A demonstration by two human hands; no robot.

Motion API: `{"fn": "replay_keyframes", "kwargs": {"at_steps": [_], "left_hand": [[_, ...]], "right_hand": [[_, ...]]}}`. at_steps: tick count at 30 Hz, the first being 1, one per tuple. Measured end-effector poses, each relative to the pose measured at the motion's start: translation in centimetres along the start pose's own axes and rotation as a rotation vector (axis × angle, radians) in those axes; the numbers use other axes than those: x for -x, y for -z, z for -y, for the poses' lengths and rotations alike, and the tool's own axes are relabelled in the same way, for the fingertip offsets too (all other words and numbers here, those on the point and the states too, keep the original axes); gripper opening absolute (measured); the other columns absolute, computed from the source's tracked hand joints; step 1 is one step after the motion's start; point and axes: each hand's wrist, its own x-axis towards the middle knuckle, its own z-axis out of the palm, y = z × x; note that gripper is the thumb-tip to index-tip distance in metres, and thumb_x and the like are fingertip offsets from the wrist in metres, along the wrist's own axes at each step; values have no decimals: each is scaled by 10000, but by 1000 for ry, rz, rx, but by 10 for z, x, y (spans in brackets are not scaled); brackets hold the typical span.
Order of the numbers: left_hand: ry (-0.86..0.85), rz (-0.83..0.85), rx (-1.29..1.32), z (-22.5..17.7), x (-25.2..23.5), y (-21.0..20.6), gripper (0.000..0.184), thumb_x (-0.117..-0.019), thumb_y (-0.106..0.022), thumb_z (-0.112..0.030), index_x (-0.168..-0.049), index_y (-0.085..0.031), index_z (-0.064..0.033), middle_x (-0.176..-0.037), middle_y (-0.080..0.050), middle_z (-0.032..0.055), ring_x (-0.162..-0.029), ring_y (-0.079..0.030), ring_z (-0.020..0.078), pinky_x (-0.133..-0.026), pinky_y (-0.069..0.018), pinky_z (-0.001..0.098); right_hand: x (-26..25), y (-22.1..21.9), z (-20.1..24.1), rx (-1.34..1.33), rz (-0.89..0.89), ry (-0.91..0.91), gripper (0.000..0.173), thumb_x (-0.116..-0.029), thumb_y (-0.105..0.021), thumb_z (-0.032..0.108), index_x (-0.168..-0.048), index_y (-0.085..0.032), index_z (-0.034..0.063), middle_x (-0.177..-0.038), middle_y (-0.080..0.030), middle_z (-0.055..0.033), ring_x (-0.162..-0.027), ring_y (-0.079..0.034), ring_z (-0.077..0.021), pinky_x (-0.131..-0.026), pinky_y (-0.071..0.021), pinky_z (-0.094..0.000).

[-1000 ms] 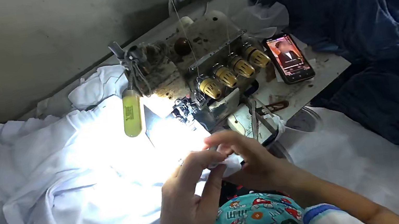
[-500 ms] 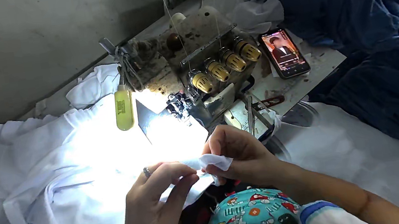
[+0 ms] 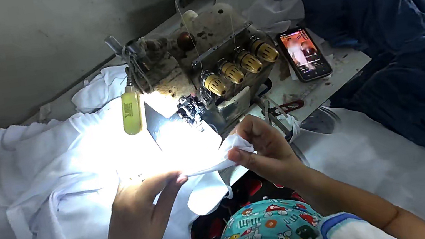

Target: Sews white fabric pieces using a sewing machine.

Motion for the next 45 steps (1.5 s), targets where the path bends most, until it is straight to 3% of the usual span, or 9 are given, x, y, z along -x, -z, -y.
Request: {"fn": "replay_keyframes", "kwargs": {"at_steps": [4,9,13,16,24,29,34,38,45], "left_hand": [[-12,50,228,1,-5,-6,321,-1067,-532,-297,-981,-720,-53,-862,-709,-65,-852,-587,-167,-789,-460,24],[31,-33,241,-8,-12,-10,343,-1087,-476,-325,-976,-659,-57,-836,-663,-95,-801,-586,-156,-740,-484,40],[24,-39,208,-10,-15,-10,333,-1078,-492,-336,-952,-644,-67,-785,-604,-108,-750,-517,-176,-690,-422,14],[7,-17,175,-14,-15,-9,329,-1070,-509,-342,-936,-647,-75,-778,-594,-103,-737,-499,-164,-687,-410,20],[33,-10,116,-22,-9,-3,326,-959,-657,-455,-903,-652,-134,-740,-574,-102,-685,-473,-141,-616,-372,28],[3,4,119,-24,-11,-16,123,-922,-648,-266,-970,-710,-171,-865,-663,-75,-842,-582,-96,-761,-462,56],[28,9,187,-31,-10,-20,190,-1026,-557,-271,-1041,-682,-128,-891,-682,-84,-818,-571,-111,-735,-448,62],[32,-103,155,-34,-6,-19,245,-990,-653,-358,-952,-673,-116,-692,-545,-87,-595,-407,-131,-546,-324,32],[56,-180,35,-18,5,-8,290,-1008,-633,-384,-942,-665,-103,-608,-443,-90,-528,-313,-120,-500,-253,52]], "right_hand": [[-1,7,3,-82,12,-72,63,-977,-637,138,-992,-576,130,-1223,-677,39,-1048,-643,9,-889,-540,-188],[3,4,4,-243,72,-216,173,-966,-630,76,-1055,-494,135,-941,-666,69,-817,-638,21,-715,-535,-151],[5,3,-1,-54,234,-161,456,-946,-712,219,-1274,-526,-37,-815,-557,84,-757,-506,86,-722,-438,-98],[5,3,-3,157,346,-108,388,-919,-750,270,-1144,-657,-32,-758,-554,17,-683,-456,39,-626,-377,-110],[1,5,6,436,238,37,232,-1011,-536,219,-964,-724,92,-1137,-670,-41,-1139,-570,-119,-1003,-441,-338],[5,-7,6,312,297,18,352,-1072,-382,238,-910,-597,11,-976,-613,-105,-993,-588,-126,-871,-472,-247],[6,-18,3,486,162,80,370,-943,-701,371,-891,-579,26,-809,-579,-87,-721,-562,-109,-616,-462,-223],[2,-13,3,609,146,113,216,-1047,-551,232,-1021,-624,31,-834,-655,-71,-732,-623,-104,-655,-514,-234],[7,0,-5,379,202,3,193,-1017,-596,156,-1012,-687,-14,-893,-699,-64,-809,-630,-18,-764,-517,-162]]}}
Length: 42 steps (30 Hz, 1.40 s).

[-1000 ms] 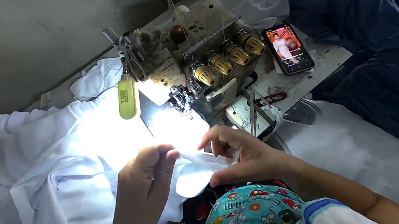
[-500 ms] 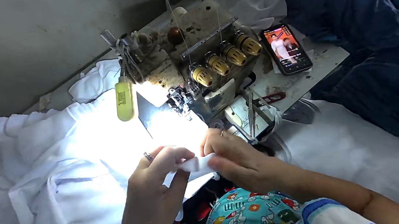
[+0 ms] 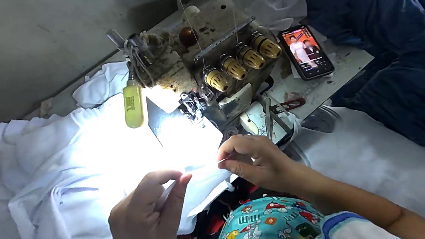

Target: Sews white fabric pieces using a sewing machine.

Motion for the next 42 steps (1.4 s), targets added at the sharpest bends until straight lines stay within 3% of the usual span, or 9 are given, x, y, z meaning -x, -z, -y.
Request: {"fn": "replay_keyframes", "kwargs": {"at_steps": [6,9,14,19,24,29,34,38,42], "left_hand": [[108,132,-90,24,7,-14,224,-983,-614,-212,-1024,-750,-38,-942,-747,56,-879,-690,39,-834,-554,222],[-3,231,141,6,4,-35,363,-1000,-638,-272,-1231,-687,4,-1130,-739,120,-1071,-686,80,-968,-525,230],[63,233,251,-8,1,-47,254,-951,-703,-271,-997,-701,-21,-693,-604,-23,-624,-496,-67,-604,-402,72],[81,124,329,-1,2,-53,165,-986,-653,-142,-975,-727,5,-919,-736,17,-884,-655,-57,-843,-522,108],[89,-24,188,14,-15,-73,121,-969,-677,-111,-1028,-703,-8,-922,-711,28,-824,-664,5,-765,-562,169],[229,105,-185,16,-28,-75,353,-981,-666,-331,-1196,-656,-51,-1056,-698,109,-945,-680,242,-830,-544,460],[233,185,-164,8,-21,-69,234,-989,-649,-261,-1017,-701,-35,-845,-686,74,-774,-672,182,-727,-548,392],[81,90,-41,-1,-8,-61,272,-1030,-583,-284,-1020,-688,-34,-797,-638,27,-679,-564,24,-633,-463,148],[27,106,21,-14,-7,-44,224,-1024,-586,-254,-1011,-679,-50,-807,-663,-3,-732,-570,-47,-696,-444,78]], "right_hand": [[4,3,-12,-356,-8,-237,82,-951,-689,112,-984,-695,38,-831,-690,87,-732,-627,60,-687,-542,-130],[3,1,-10,-330,10,-194,106,-959,-687,132,-991,-709,33,-845,-695,91,-747,-625,71,-698,-538,-118],[6,7,0,-349,86,-135,188,-987,-619,51,-1152,-654,-32,-1054,-712,7,-935,-671,8,-861,-576,-180],[9,5,-8,-399,18,-267,231,-934,-687,55,-1147,-620,-3,-942,-716,48,-830,-686,-2,-785,-594,-199],[-15,5,-16,-49,-99,-314,316,-915,-692,81,-1217,-613,30,-766,-664,61,-652,-623,20,-616,-542,-147],[-22,3,-24,323,-87,-314,351,-929,-675,164,-1269,-666,79,-695,-622,11,-603,-587,-80,-596,-524,-262],[-9,-7,-29,342,-128,-172,138,-963,-644,214,-943,-713,96,-784,-668,4,-661,-596,-53,-605,-499,-229],[-3,-6,-22,155,-118,-66,157,-1001,-610,180,-988,-685,42,-1046,-664,-66,-780,-608,-19,-687,-527,-158],[1,-7,-13,-140,-56,-112,131,-992,-599,79,-1044,-628,-38,-894,-695,-41,-762,-665,-3,-715,-574,-165]]}}
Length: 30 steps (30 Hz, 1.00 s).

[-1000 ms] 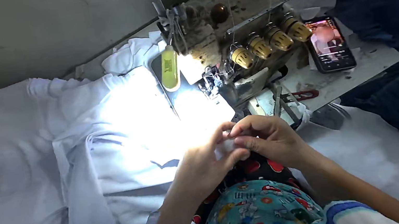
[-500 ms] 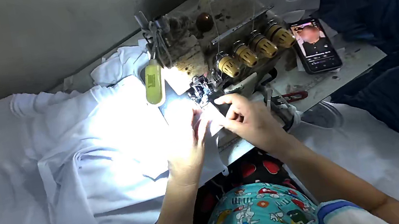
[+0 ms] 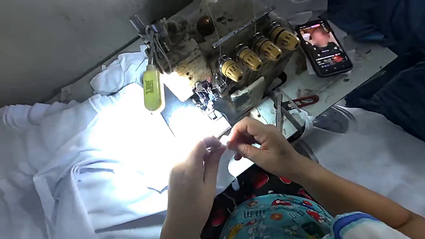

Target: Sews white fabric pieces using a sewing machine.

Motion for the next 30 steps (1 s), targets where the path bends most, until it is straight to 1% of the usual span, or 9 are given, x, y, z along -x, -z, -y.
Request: {"fn": "replay_keyframes", "kwargs": {"at_steps": [3,6,8,11,15,20,23,26,30], "left_hand": [[7,37,-79,-1,2,6,232,-1024,-567,-258,-1081,-679,-63,-826,-652,5,-731,-569,-6,-679,-444,109],[11,79,-123,3,6,6,291,-1036,-540,-267,-1128,-720,-58,-782,-650,15,-686,-578,28,-638,-462,145],[34,86,-88,5,8,5,294,-1035,-548,-317,-1062,-748,-103,-795,-684,-13,-707,-595,-19,-656,-466,117],[60,62,64,6,9,6,286,-1005,-605,-346,-979,-748,-99,-856,-728,-48,-773,-621,-90,-708,-480,68],[63,46,128,6,8,5,229,-998,-619,-263,-961,-714,-58,-874,-712,-48,-811,-620,-104,-756,-491,56],[78,155,152,13,11,5,279,-1004,-609,-249,-1160,-699,-36,-930,-695,-25,-848,-619,-71,-786,-492,76],[82,148,117,14,11,6,243,-1016,-593,-294,-1035,-722,-90,-901,-703,-52,-824,-614,-95,-764,-489,65],[78,114,176,17,12,5,234,-1001,-630,-263,-1015,-698,-39,-943,-714,-18,-843,-633,-82,-775,-512,76],[67,66,161,16,11,4,151,-976,-630,-183,-963,-679,-41,-914,-702,-21,-854,-621,-77,-791,-491,76]], "right_hand": [[3,-2,0,-77,58,-56,229,-983,-621,87,-1150,-631,-68,-975,-701,-59,-844,-669,-20,-780,-572,-188],[6,-2,-2,-78,51,-67,192,-980,-615,85,-1077,-708,-52,-980,-716,-57,-857,-678,-17,-800,-579,-188],[6,0,-2,-63,48,-61,179,-988,-624,117,-1011,-732,-23,-942,-715,-31,-835,-664,9,-781,-564,-161],[5,1,-1,-81,33,-57,176,-982,-640,128,-977,-733,-21,-904,-720,-18,-791,-663,22,-740,-568,-152],[5,1,-4,-20,55,0,219,-1009,-624,170,-975,-716,-26,-869,-702,-26,-755,-651,20,-721,-564,-147],[6,2,-10,164,120,99,294,-1040,-582,254,-962,-713,3,-854,-681,-72,-775,-625,-44,-729,-516,-179],[6,1,-12,184,121,115,312,-1050,-566,272,-950,-704,12,-853,-677,-73,-769,-625,-58,-714,-518,-198],[5,0,-12,172,112,119,305,-1051,-562,271,-962,-695,12,-888,-675,-70,-785,-621,-46,-727,-519,-185],[5,-2,-8,154,145,103,194,-1024,-566,129,-1049,-690,-18,-932,-705,-100,-770,-652,-60,-724,-548,-195]]}}
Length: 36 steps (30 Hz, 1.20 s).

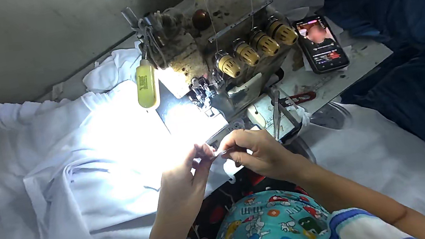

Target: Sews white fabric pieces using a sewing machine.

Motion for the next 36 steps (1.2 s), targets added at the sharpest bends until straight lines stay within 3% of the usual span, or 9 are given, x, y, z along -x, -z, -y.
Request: {"fn": "replay_keyframes", "kwargs": {"at_steps": [5,9,11,18,22,24,28,32,36], "left_hand": [[5,-27,-226,8,1,1,313,-959,-636,-323,-1116,-712,-63,-836,-680,-23,-747,-600,-19,-667,-467,116],[18,-37,-65,11,-1,3,169,-919,-706,-239,-887,-737,-76,-816,-688,-82,-727,-543,-122,-669,-427,53],[23,-62,-51,8,-1,3,178,-915,-712,-228,-852,-753,-67,-813,-705,-79,-724,-535,-144,-671,-420,43],[17,-50,-32,4,0,7,216,-959,-660,-202,-865,-749,-30,-802,-703,-60,-741,-550,-153,-703,-437,33],[12,-34,89,3,-1,8,178,-974,-652,-181,-940,-733,-27,-925,-734,-61,-904,-632,-125,-842,-510,69],[22,-42,134,4,-1,7,167,-976,-652,-180,-956,-730,-33,-943,-728,-68,-924,-642,-101,-855,-527,94],[15,-53,153,2,-3,5,142,-961,-656,-164,-922,-718,-42,-910,-718,-90,-892,-636,-105,-843,-526,94],[57,-95,181,5,-1,3,129,-930,-685,-168,-897,-725,-50,-831,-702,-111,-779,-621,-111,-737,-520,75],[79,-109,246,8,1,-1,69,-925,-704,-157,-911,-711,-89,-857,-711,-120,-805,-655,-69,-766,-552,112]], "right_hand": [[1,0,-1,-75,-19,-42,208,-1015,-551,87,-1072,-715,-28,-968,-705,-93,-782,-637,-24,-725,-540,-164],[0,2,0,-101,-20,-79,209,-1021,-571,126,-1037,-722,-17,-924,-699,-60,-759,-618,9,-702,-523,-138],[-1,1,0,-103,-38,-67,214,-1019,-588,148,-999,-722,-18,-881,-693,-47,-735,-607,21,-690,-513,-127],[-4,1,-5,-92,-80,-37,240,-1012,-621,202,-935,-716,-5,-825,-682,-19,-702,-585,39,-659,-496,-120],[-6,1,-6,-155,-90,-59,241,-997,-644,220,-900,-675,2,-787,-634,8,-678,-554,55,-634,-476,-104],[-7,0,-6,-180,-80,-69,255,-994,-655,246,-895,-661,10,-784,-620,10,-677,-539,49,-634,-462,-112],[-7,-2,-5,-217,-87,-85,223,-987,-656,210,-893,-664,8,-784,-626,12,-677,-547,49,-638,-473,-114],[-6,0,-3,-240,-76,-97,189,-989,-642,165,-898,-667,1,-795,-635,9,-668,-549,50,-631,-479,-113],[-4,3,-2,-229,-32,-105,213,-1006,-624,178,-920,-681,-8,-796,-641,4,-671,-550,51,-637,-480,-115]]}}
